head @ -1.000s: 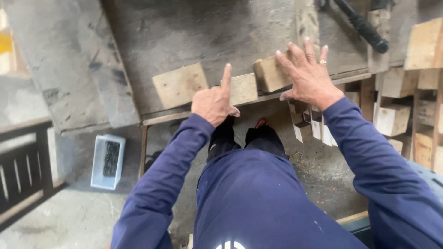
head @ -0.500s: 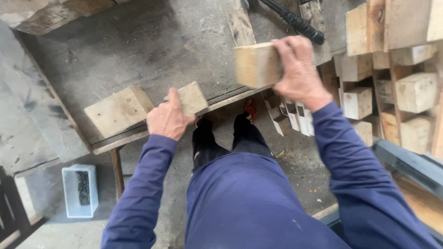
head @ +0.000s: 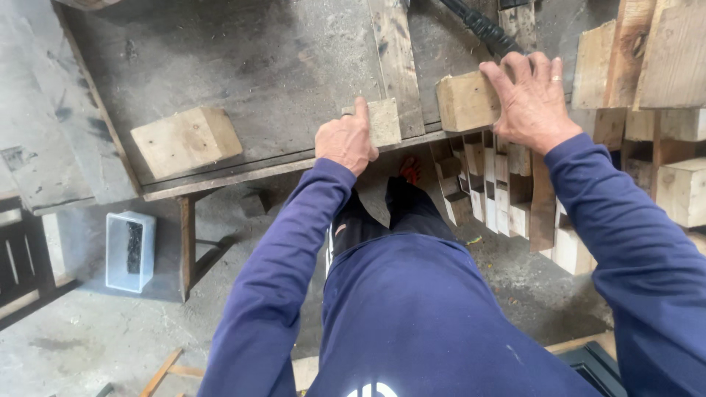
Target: The person picks up small wooden blocks and a long plank, aligns them on a workbench, and hammers nails into the plank to join the pieces. The person repeatedly positions the wood and drives nails with a hammer, then moves the assembled plank aside.
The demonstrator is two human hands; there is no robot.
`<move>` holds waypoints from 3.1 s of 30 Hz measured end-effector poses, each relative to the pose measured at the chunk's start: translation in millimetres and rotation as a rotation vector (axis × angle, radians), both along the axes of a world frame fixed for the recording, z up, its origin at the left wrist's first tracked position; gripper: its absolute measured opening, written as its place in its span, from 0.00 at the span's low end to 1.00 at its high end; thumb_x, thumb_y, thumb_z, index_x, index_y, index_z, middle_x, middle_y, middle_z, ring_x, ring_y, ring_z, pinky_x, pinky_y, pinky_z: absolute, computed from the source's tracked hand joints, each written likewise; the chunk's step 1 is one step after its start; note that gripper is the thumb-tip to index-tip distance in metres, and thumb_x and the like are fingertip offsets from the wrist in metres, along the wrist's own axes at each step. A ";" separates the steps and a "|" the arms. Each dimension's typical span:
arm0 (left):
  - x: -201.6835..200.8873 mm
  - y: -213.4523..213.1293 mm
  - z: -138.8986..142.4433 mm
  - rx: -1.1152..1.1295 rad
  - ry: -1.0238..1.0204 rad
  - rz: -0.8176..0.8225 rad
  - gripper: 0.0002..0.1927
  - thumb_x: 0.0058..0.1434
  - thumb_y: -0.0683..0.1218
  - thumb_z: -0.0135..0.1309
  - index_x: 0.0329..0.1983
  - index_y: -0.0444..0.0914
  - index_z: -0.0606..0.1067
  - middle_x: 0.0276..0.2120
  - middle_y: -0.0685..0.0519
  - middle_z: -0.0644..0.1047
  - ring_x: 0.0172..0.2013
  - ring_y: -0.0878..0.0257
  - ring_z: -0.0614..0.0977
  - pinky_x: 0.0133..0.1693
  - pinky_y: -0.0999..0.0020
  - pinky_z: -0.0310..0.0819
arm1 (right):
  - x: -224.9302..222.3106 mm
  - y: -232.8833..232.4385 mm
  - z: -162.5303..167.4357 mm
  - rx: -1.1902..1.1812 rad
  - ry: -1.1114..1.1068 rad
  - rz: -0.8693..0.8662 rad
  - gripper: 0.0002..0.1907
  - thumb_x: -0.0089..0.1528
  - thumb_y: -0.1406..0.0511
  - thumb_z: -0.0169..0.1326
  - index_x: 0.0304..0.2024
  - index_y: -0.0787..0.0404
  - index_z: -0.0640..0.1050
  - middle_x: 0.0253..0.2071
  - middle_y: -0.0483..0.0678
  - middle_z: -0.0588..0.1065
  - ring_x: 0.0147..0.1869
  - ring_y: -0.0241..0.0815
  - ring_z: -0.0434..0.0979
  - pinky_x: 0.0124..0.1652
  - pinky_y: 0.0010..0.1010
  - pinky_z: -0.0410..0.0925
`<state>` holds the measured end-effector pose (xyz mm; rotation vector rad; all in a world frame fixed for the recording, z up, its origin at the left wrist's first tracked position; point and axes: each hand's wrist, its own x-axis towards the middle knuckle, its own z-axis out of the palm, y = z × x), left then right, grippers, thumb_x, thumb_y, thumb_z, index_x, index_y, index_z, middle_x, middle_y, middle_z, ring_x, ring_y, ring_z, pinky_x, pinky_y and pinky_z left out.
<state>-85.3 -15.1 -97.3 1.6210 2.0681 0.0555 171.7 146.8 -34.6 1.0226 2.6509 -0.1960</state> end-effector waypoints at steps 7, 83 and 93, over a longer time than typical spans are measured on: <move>-2.9 -6.0 -0.6 0.176 -0.007 -0.025 0.71 0.33 0.65 0.75 0.74 0.37 0.49 0.27 0.42 0.80 0.25 0.47 0.83 0.27 0.56 0.76 | -4.0 -14.9 -0.2 0.043 -0.131 -0.063 0.68 0.42 0.51 0.74 0.79 0.48 0.51 0.74 0.62 0.48 0.79 0.72 0.37 0.66 0.76 0.37; 156.7 -85.5 -25.6 -0.605 -1.199 0.796 0.12 0.68 0.51 0.53 0.37 0.37 0.74 0.23 0.58 0.68 0.19 0.71 0.65 0.18 0.75 0.54 | 269.0 -248.9 -80.7 0.002 1.157 -1.662 0.20 0.67 0.66 0.54 0.60 0.66 0.76 0.57 0.49 0.73 0.50 0.35 0.78 0.46 0.25 0.74; 303.7 -52.1 -44.6 -0.750 -1.116 0.676 0.10 0.65 0.50 0.55 0.41 0.39 0.77 0.24 0.59 0.71 0.20 0.73 0.66 0.21 0.77 0.60 | 508.9 -158.5 -87.7 0.429 0.878 -1.599 0.22 0.65 0.65 0.59 0.62 0.63 0.77 0.52 0.53 0.73 0.52 0.42 0.77 0.52 0.33 0.74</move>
